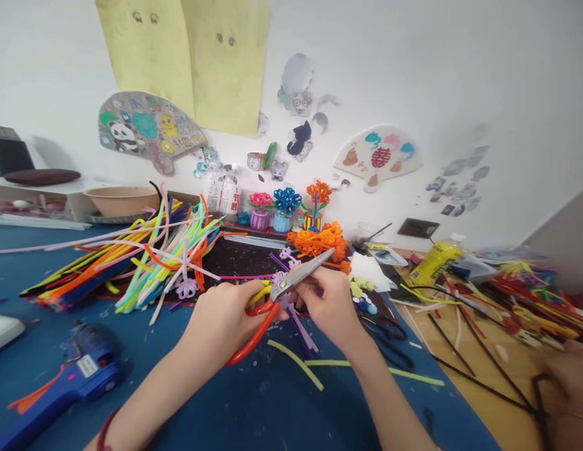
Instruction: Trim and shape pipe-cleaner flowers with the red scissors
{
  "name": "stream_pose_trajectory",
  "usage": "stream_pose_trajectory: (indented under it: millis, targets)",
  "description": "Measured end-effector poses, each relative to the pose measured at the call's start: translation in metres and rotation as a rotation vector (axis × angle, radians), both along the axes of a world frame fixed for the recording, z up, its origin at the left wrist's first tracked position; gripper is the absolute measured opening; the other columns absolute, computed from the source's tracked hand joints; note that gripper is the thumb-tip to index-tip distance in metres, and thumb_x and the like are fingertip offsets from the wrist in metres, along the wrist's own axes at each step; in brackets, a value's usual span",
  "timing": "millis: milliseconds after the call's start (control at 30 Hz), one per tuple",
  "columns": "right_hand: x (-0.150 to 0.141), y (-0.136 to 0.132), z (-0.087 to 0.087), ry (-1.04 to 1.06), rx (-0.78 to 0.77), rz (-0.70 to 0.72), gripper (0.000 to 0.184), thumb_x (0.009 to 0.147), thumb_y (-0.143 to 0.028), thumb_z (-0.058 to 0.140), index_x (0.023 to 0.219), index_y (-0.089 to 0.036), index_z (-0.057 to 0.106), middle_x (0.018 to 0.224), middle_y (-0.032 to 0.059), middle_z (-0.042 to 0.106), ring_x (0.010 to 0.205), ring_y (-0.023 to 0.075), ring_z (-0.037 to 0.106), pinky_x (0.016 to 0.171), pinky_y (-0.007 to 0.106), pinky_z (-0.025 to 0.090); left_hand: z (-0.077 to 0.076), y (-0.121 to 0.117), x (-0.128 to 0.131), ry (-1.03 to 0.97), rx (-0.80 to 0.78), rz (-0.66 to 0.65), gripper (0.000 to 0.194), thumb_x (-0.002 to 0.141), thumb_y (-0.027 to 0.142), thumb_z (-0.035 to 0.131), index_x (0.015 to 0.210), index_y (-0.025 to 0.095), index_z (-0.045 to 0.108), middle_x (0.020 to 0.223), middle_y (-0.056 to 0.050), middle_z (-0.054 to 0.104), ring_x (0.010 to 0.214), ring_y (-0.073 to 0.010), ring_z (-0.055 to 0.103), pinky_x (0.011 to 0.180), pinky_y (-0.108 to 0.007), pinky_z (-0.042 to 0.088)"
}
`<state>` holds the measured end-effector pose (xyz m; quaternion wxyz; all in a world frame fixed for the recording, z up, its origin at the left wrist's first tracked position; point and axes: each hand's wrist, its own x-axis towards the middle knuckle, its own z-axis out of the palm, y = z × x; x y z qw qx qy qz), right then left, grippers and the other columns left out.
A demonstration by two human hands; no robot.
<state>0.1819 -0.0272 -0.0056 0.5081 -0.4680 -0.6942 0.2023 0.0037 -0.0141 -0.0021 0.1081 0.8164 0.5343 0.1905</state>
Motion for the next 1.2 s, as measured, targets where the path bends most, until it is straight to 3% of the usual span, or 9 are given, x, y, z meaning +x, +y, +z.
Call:
stream_pose_trajectory:
  millis: [400, 533, 667, 767, 867, 1000, 1067, 1133, 1200]
  targets:
    - [0.008, 0.001, 0.006, 0.514, -0.068, 0.154, 0.013, 0.08, -0.029, 0.067, 0.076, -0.016, 0.066, 0.061, 0.0015, 0.066, 0.049, 0.0124, 0.062, 0.043, 0.022, 0.048, 0.01, 0.002, -0.003, -0.331, -0.13, -0.176, 0.027, 0.076, 0.045, 0.044, 0.065, 0.02, 0.048, 0.056, 0.005, 0.046, 0.053, -0.011, 0.041, 0.051, -0.022, 0.029]
    - [0.014, 0.002, 0.008, 0.575, -0.043, 0.172, 0.012, 0.078, -0.027, 0.069, 0.076, -0.016, 0.068, 0.062, 0.0016, 0.066, 0.049, 0.0121, 0.061, 0.041, 0.021, 0.046, 0.017, 0.001, -0.008, -0.203, 0.096, 0.085, 0.022, 0.072, 0.043, 0.054, 0.073, 0.023, 0.048, 0.061, 0.004, 0.052, 0.058, -0.0146, 0.049, 0.052, -0.023, 0.028]
    - [0.019, -0.001, 0.014, 0.64, -0.023, 0.175, 0.01, 0.077, -0.026, 0.07, 0.073, -0.017, 0.068, 0.06, 0.0, 0.065, 0.047, 0.0102, 0.06, 0.039, 0.02, 0.044, 0.026, -0.003, -0.015, -0.089, 0.385, 0.336, 0.028, 0.08, 0.048, 0.05, 0.087, 0.021, 0.05, 0.083, -0.005, 0.059, 0.083, -0.026, 0.058, 0.057, -0.027, 0.028]
    - [0.021, -0.002, 0.016, 0.667, -0.017, 0.181, 0.011, 0.075, -0.027, 0.071, 0.072, -0.017, 0.068, 0.059, -0.0008, 0.064, 0.045, 0.01, 0.059, 0.038, 0.019, 0.043, 0.034, -0.007, -0.019, 0.048, 0.542, 0.409, 0.033, 0.083, 0.049, 0.048, 0.091, 0.018, 0.05, 0.096, -0.013, 0.057, 0.105, -0.0362, 0.05, 0.067, -0.032, 0.033]
    - [0.022, -0.002, 0.017, 0.671, -0.028, 0.207, 0.012, 0.075, -0.028, 0.071, 0.072, -0.018, 0.067, 0.06, -0.0009, 0.064, 0.046, 0.0099, 0.059, 0.038, 0.019, 0.042, 0.036, -0.006, -0.021, 0.137, 0.563, 0.394, 0.032, 0.084, 0.047, 0.047, 0.09, 0.016, 0.051, 0.099, -0.015, 0.054, 0.109, -0.0391, 0.047, 0.077, -0.037, 0.036]
    - [0.019, -0.003, 0.015, 0.644, -0.058, 0.221, 0.013, 0.076, -0.03, 0.071, 0.073, -0.017, 0.068, 0.062, 0.0003, 0.065, 0.047, 0.0102, 0.059, 0.039, 0.02, 0.043, 0.023, 0.002, -0.018, -0.07, 0.415, 0.329, 0.033, 0.082, 0.052, 0.048, 0.086, 0.019, 0.049, 0.086, -0.008, 0.057, 0.089, -0.0284, 0.057, 0.066, -0.032, 0.039]
    - [0.017, -0.003, 0.013, 0.619, -0.074, 0.233, 0.013, 0.076, -0.029, 0.071, 0.075, -0.017, 0.07, 0.062, 0.001, 0.065, 0.048, 0.0108, 0.059, 0.039, 0.02, 0.044, 0.014, 0.005, -0.013, -0.309, 0.163, 0.194, 0.032, 0.079, 0.052, 0.053, 0.081, 0.021, 0.049, 0.07, 0.0, 0.055, 0.067, -0.0187, 0.055, 0.057, -0.027, 0.037]
    - [0.015, -0.002, 0.011, 0.594, -0.09, 0.262, 0.011, 0.078, -0.028, 0.07, 0.078, -0.017, 0.071, 0.064, 0.0015, 0.066, 0.05, 0.0109, 0.06, 0.042, 0.02, 0.046, 0.008, 0.003, -0.007, -0.548, -0.079, -0.013, 0.029, 0.079, 0.05, 0.054, 0.083, 0.021, 0.051, 0.065, 0.004, 0.052, 0.059, -0.0131, 0.049, 0.053, -0.024, 0.036]
    - [0.011, -0.002, 0.008, 0.564, -0.113, 0.282, 0.01, 0.079, -0.027, 0.069, 0.079, -0.017, 0.072, 0.066, 0.0017, 0.067, 0.052, 0.0111, 0.061, 0.045, 0.021, 0.048, 0.005, -0.001, -0.002, -0.708, -0.204, -0.091, 0.03, 0.077, 0.049, 0.057, 0.081, 0.021, 0.051, 0.062, 0.005, 0.05, 0.055, -0.0104, 0.045, 0.051, -0.022, 0.036]
